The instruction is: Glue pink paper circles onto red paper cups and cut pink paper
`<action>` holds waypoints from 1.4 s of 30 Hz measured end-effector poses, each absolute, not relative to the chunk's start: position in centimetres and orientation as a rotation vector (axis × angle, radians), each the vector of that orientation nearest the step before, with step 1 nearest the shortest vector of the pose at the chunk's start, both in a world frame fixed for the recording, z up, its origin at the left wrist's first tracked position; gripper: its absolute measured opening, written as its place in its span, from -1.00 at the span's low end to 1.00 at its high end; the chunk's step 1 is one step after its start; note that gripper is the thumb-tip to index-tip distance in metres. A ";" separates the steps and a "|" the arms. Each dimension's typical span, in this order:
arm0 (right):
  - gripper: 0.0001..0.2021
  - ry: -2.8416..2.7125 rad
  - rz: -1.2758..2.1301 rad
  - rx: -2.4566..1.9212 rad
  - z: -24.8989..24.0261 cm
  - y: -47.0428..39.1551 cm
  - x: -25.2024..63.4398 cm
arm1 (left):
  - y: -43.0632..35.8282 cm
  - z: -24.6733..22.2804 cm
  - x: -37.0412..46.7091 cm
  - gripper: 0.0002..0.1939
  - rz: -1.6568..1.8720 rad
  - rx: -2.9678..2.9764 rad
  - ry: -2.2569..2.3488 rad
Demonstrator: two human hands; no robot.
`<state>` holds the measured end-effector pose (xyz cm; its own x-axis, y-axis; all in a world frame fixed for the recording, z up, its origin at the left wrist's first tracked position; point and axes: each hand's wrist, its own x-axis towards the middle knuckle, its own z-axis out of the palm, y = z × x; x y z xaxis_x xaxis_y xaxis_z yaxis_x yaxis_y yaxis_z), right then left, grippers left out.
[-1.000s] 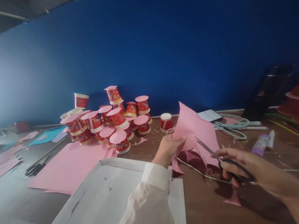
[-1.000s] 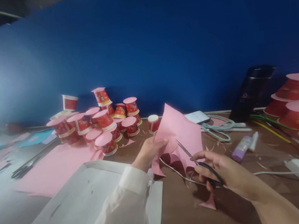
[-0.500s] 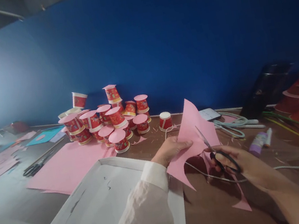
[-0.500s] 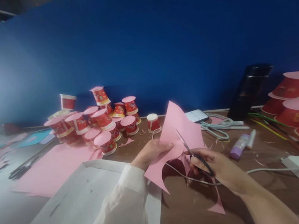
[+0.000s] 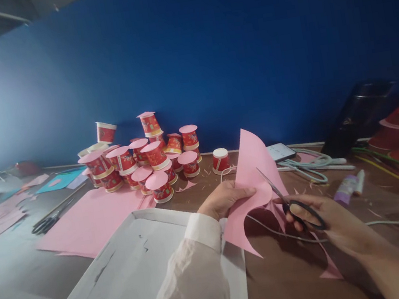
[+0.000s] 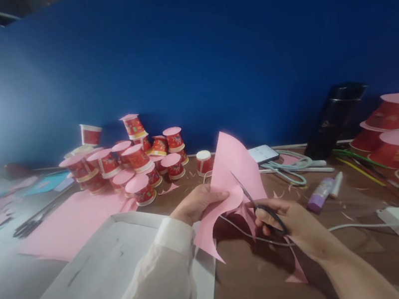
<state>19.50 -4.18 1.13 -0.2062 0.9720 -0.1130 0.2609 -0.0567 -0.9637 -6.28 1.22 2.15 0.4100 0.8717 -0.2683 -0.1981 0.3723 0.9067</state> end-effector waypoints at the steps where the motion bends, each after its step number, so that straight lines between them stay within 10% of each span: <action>1: -0.20 -1.523 1.313 -1.355 1.2 -4.2 19.5 | 1.2 2.2 -6.3 -0.57 0.818 0.934 0.876; 42: -0.34 -1.514 1.348 -1.432 0.4 -4.1 20.0 | 1.0 3.3 -6.9 -0.72 0.789 0.926 0.904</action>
<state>20.02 -4.13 0.43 -0.1943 0.9629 -0.1872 0.2973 -0.1241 -0.9467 -6.86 0.95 3.25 0.4081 0.8638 -0.2954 -0.1756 0.3918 0.9032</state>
